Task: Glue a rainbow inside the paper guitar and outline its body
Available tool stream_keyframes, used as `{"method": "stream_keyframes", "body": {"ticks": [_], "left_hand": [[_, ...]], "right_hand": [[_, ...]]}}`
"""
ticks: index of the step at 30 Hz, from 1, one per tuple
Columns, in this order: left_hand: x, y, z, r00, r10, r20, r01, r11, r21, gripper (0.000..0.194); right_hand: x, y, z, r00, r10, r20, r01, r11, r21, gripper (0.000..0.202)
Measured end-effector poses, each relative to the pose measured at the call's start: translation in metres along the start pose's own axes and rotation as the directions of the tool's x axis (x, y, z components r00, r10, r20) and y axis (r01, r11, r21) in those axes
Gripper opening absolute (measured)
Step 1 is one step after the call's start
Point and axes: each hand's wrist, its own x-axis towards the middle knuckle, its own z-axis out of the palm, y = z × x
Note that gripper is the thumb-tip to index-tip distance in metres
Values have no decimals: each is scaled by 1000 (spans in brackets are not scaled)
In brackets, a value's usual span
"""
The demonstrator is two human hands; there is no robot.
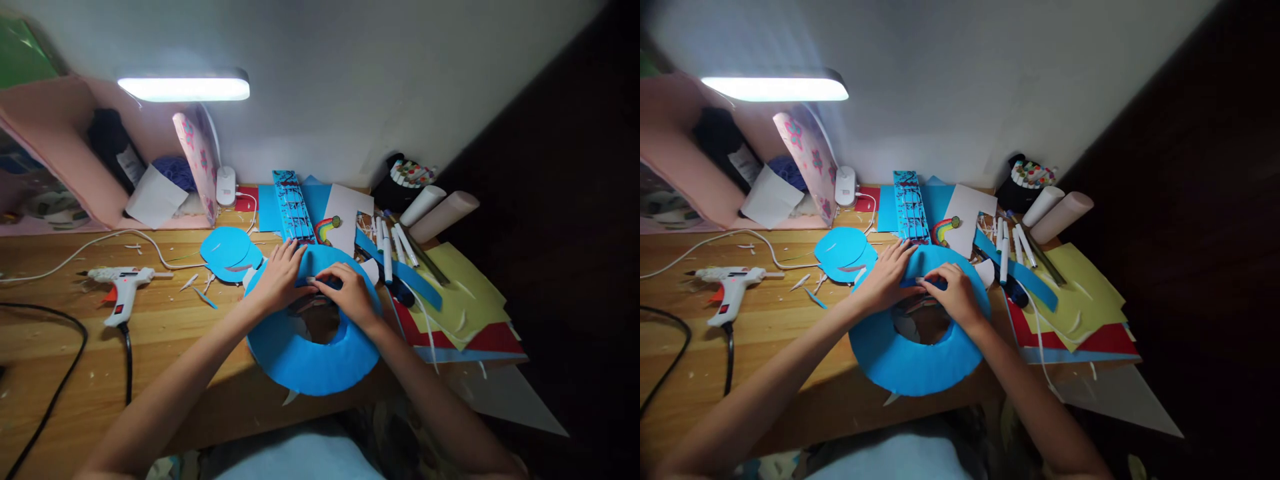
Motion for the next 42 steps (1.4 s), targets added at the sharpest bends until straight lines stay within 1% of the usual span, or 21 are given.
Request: {"method": "stream_keyframes", "body": {"ticks": [6, 15, 29, 36, 42], "left_hand": [[3, -6, -5, 998, 62, 17, -62, 998, -20, 78], [2, -11, 1, 993, 110, -50, -112, 993, -36, 66], [2, -14, 0, 992, 119, -31, -120, 992, -38, 66], [5, -12, -7, 994, 112, -12, -112, 993, -26, 73], [7, -10, -9, 992, 122, 20, -122, 993, 8, 74]], "right_hand": [[0, 2, 2, 1000, 9, -14, -9, 1000, 7, 6], [-2, 3, 3, 999, 17, -37, -18, 1000, -15, 7], [-1, 2, 2, 997, 55, -54, -56, 998, -6, 9], [-1, 4, 2, 998, 45, -31, -46, 999, -20, 12], [-2, 4, 4, 999, 28, -30, -29, 998, -56, 9]]}}
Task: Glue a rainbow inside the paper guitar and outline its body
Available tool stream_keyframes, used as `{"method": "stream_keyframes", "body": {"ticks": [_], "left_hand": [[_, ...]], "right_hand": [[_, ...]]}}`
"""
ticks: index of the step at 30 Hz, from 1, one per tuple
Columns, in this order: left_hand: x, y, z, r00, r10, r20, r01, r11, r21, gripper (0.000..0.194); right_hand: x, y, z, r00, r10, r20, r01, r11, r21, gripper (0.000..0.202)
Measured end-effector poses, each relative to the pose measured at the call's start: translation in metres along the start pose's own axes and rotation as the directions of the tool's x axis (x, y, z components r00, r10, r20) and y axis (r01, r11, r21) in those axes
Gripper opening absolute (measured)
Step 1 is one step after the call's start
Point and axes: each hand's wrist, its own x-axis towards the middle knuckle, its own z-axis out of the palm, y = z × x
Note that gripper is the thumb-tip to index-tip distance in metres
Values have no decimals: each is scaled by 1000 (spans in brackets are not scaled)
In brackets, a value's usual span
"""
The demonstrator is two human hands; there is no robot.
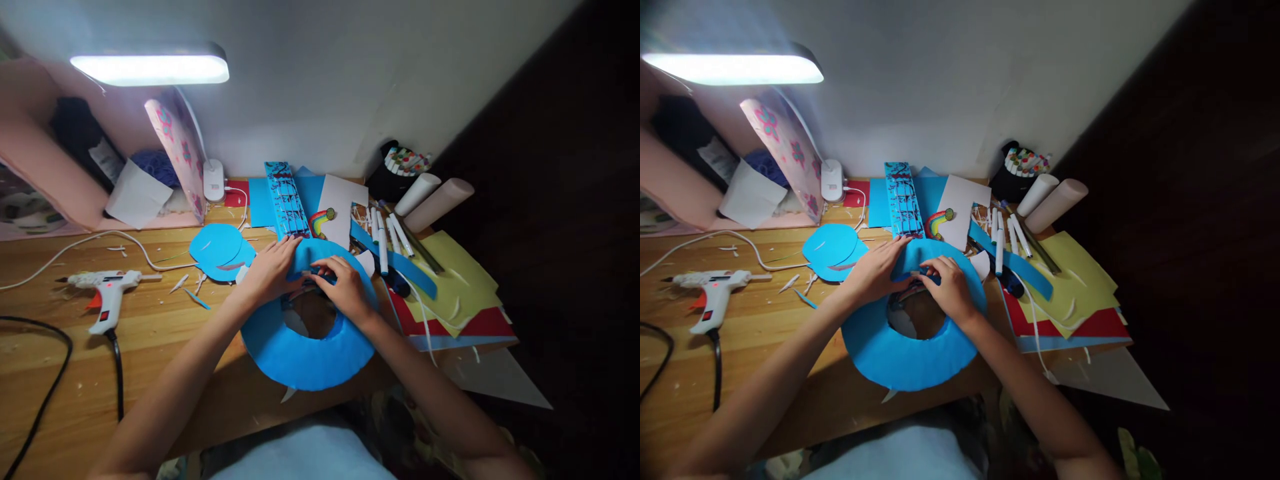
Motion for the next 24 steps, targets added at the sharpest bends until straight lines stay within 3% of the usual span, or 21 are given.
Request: {"method": "stream_keyframes", "body": {"ticks": [6, 12, 24], "left_hand": [[1, 0, -2, 999, 12, 42, -13, 999, 29, 71], [1, -1, -4, 999, 14, 46, -17, 999, 49, 69], [2, -3, -3, 997, 13, 70, -17, 998, 67, 69]], "right_hand": [[-2, 0, 1, 1000, -14, -4, 14, 999, -40, 6], [-1, 2, 1, 998, -54, 23, 55, 996, -64, 17], [2, 2, -1, 983, -142, 118, 162, 971, -177, 5]]}}
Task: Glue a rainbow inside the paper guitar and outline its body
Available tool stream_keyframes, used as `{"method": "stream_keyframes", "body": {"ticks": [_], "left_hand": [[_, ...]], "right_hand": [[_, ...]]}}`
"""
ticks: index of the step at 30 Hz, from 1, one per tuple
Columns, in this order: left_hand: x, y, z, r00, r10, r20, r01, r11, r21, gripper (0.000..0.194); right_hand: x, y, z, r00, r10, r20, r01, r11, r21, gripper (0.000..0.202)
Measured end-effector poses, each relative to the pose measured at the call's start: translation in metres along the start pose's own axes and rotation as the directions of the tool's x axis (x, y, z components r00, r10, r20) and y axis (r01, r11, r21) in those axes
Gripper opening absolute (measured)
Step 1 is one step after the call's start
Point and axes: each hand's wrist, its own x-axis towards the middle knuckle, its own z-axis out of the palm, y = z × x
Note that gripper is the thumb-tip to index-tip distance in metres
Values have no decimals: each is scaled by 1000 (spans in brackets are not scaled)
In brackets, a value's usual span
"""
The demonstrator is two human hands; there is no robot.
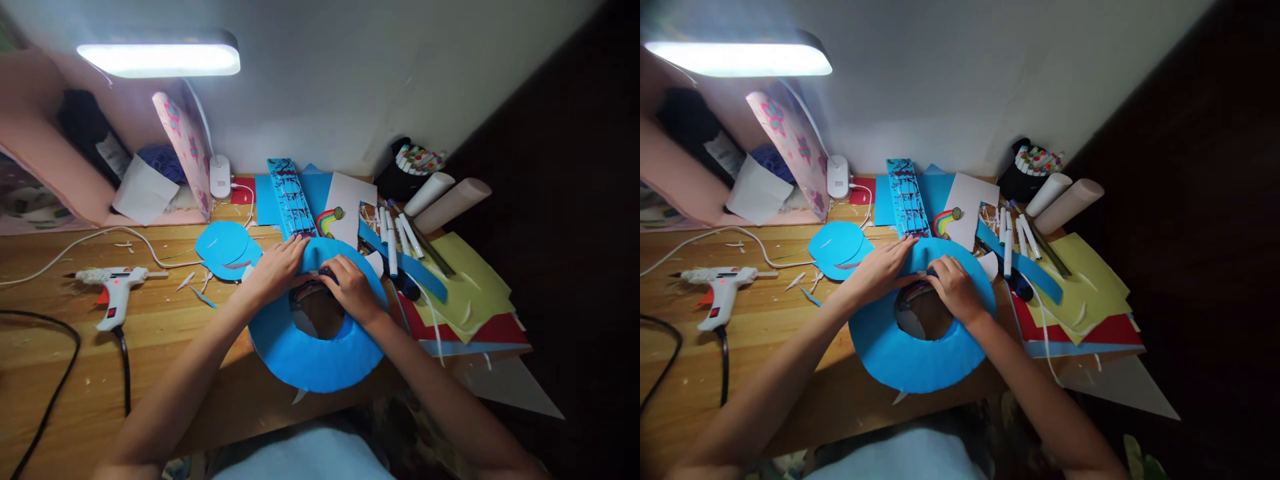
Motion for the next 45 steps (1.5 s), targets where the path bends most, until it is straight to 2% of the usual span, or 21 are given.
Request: {"method": "stream_keyframes", "body": {"ticks": [8, 15, 24, 33, 37, 39, 41, 43, 45], "left_hand": [[2, 0, -1, 1000, -9, 3, 9, 1000, -19, 64], [1, 0, -4, 1000, -12, 4, 12, 998, -62, 65], [0, -2, -6, 999, -20, 47, 24, 995, -92, 83], [1, 0, -6, 998, -20, 62, 26, 996, -87, 70], [0, -3, -6, 999, -26, 47, 30, 996, -89, 63], [0, -3, -5, 998, -44, 41, 47, 995, -85, 62], [-1, -2, -5, 997, -62, 37, 65, 995, -77, 62], [-1, -1, -6, 997, -71, 34, 73, 995, -67, 61], [-2, 1, -6, 997, -69, 31, 71, 996, -58, 62]], "right_hand": [[0, -2, 6, 999, 37, -32, -37, 999, -4, 7], [1, -1, 3, 999, 36, -18, -36, 999, 9, 9], [5, 0, 5, 999, 45, -24, -46, 999, -20, 15], [6, -1, 9, 1000, 23, 1, -23, 999, -46, 19], [7, -2, -1, 1000, 19, -6, -19, 999, -32, 22], [5, -4, -9, 997, -60, 44, 61, 998, -20, 20], [1, -7, -16, 952, -243, 185, 252, 967, -32, 16], [-1, -10, -17, 831, -415, 371, 464, 884, -51, 14], [-3, -13, -14, 715, -488, 500, 588, 807, -53, 15]]}}
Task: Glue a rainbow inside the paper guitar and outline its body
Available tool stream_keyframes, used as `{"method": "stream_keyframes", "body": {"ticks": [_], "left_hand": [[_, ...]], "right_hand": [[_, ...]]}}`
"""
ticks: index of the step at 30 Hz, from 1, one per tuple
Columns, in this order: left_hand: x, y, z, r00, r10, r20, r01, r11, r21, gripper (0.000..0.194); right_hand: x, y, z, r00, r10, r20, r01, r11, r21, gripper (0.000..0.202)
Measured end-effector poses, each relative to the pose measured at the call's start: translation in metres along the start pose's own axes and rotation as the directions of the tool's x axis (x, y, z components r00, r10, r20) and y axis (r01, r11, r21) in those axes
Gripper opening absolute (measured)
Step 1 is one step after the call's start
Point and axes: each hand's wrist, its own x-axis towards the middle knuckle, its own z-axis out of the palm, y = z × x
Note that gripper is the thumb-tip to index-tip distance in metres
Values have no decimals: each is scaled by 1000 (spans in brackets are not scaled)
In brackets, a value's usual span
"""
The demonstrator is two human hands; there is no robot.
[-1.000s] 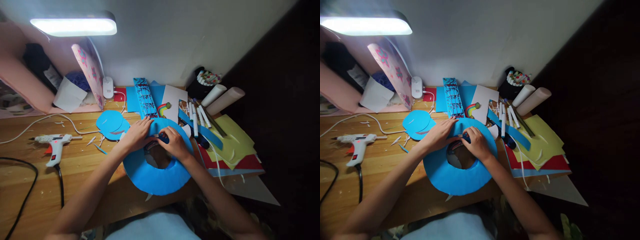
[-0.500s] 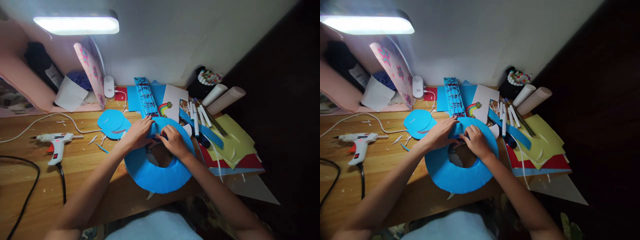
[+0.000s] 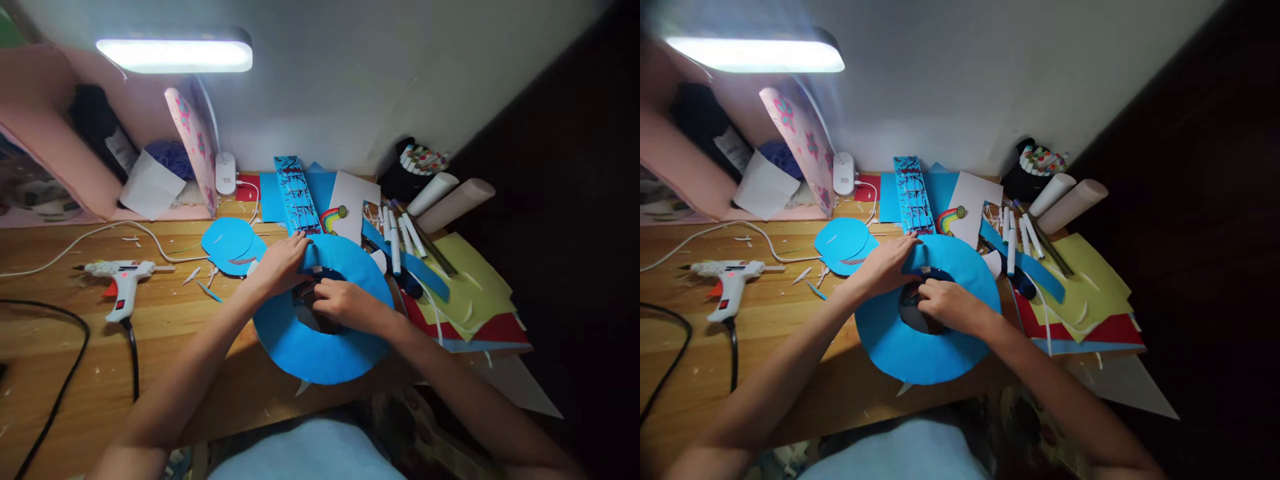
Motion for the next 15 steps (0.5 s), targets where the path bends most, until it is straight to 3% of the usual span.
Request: {"method": "stream_keyframes", "body": {"ticks": [4, 10, 15], "left_hand": [[0, 0, 0, 1000, 2, -1, -2, 1000, 10, 63], [-1, -1, 2, 1000, 10, -15, -10, 1000, 10, 57], [0, -2, 5, 1000, 14, -17, -14, 1000, 8, 64]], "right_hand": [[9, 0, 11, 995, -73, 74, 73, 997, -4, 18], [8, 3, 14, 997, -20, 75, 16, 998, 57, 20], [-6, 0, -2, 995, 97, 35, -103, 937, 334, 8]]}}
